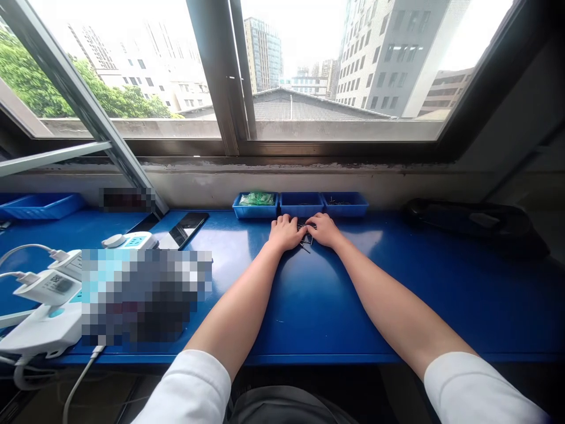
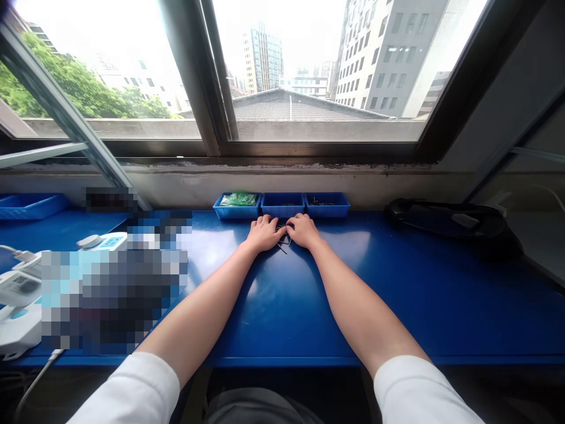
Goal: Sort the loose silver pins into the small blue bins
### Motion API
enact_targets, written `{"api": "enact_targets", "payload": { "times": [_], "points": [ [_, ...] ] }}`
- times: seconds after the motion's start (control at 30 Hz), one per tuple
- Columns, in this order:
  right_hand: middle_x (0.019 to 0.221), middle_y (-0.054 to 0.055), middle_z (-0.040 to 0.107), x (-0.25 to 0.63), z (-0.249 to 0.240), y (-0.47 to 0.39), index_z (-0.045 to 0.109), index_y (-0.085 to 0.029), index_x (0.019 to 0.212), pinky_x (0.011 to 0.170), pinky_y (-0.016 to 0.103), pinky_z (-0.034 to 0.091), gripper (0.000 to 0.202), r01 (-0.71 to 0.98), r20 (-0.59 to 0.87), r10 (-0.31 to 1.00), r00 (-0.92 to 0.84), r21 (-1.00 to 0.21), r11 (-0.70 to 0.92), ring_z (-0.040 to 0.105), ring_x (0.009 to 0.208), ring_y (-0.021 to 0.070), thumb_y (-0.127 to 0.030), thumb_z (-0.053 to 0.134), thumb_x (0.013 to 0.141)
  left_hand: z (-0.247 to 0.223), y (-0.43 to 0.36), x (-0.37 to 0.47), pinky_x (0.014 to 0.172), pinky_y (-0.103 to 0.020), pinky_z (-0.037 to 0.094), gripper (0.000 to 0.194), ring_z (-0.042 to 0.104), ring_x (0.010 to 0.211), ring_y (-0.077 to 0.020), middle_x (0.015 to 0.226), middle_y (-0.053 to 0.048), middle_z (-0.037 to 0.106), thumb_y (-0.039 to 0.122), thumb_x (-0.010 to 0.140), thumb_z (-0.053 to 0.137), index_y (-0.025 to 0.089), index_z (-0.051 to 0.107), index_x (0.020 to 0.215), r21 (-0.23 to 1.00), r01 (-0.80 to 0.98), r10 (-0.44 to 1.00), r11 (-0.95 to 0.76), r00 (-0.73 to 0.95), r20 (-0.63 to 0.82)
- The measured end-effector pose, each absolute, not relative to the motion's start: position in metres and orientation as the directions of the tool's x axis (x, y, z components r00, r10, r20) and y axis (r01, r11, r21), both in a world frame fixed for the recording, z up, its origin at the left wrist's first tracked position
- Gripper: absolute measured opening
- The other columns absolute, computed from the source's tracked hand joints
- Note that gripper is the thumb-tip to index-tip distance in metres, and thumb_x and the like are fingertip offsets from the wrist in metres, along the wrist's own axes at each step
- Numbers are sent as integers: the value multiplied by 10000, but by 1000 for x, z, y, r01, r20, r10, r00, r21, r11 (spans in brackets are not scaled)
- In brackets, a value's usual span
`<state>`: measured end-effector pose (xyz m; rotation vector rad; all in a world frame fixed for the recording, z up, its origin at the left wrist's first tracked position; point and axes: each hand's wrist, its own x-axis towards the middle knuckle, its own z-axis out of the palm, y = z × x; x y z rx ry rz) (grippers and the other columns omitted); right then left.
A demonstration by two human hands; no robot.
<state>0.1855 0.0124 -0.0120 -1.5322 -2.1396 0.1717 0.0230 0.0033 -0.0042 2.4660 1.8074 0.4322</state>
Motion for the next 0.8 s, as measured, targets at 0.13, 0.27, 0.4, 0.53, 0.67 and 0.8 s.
{"api": "enact_targets", "payload": {
  "times": [0.13, 0.27, 0.4, 0.53, 0.67, 0.8],
  "points": [
    [909, 60, 627, 188, -12, 14, 672, -209, 874, 806, 326, 429, 151, 817, 333, 910, -247, -433, 380, 514, 883, 202, -241, 533, 821, -4, 3, 23, 981, -451, 302, 663, 387, 1206, -321, 1277, -150, 466, 654, 855, 228, 197, 509, 1245, 216, 925, 942, -314, 275, 192],
    [907, 58, 630, 189, -15, 18, 660, -195, 867, 794, 312, 440, 130, 797, 344, 909, -237, -466, 384, 532, 883, 195, -235, 553, 806, -5, 4, 22, 985, -454, 301, 670, 389, 1206, -318, 1277, -143, 461, 670, 847, 231, 208, 507, 1244, 235, 919, 941, -316, 272, 201],
    [1009, 88, 610, 189, -18, 21, 668, -170, 911, 876, 333, 428, 173, 808, 378, 907, -185, -467, 359, 535, 973, 216, -260, 589, 786, -6, 5, 22, 983, -450, 310, 633, 400, 1194, -311, 1259, -137, 467, 646, 853, 264, 207, 508, 1238, 241, 918, 938, -316, 265, 223],
    [962, 73, 619, 188, -18, 20, 669, -184, 835, 864, 350, 427, 144, 824, 357, 913, -196, -445, 351, 528, 940, 220, -262, 549, 815, -8, 5, 22, 966, -438, 333, 575, 425, 1158, -304, 1223, -130, 488, 608, 865, 292, 202, 521, 1201, 235, 915, 929, -329, 268, 256],
    [964, 71, 628, 188, -16, 20, 654, -179, 890, 852, 349, 431, 158, 825, 354, 912, -205, -439, 356, 529, 925, 216, -243, 519, 836, -9, 5, 21, 937, -437, 357, 450, 450, 1115, -296, 1178, -120, 518, 504, 894, 310, 205, 545, 1134, 216, 914, 919, -345, 281, 277],
    [1021, 95, 623, 187, -15, 21, 671, -168, 933, 884, 359, 419, 191, 837, 345, 919, -188, -434, 334, 530, 966, 229, -258, 532, 837, -7, 4, 22, 930, -430, 363, 394, 458, 1104, -290, 1165, -114, 531, 457, 903, 326, 208, 553, 1108, 209, 914, 916, -348, 284, 284]
  ]
}}
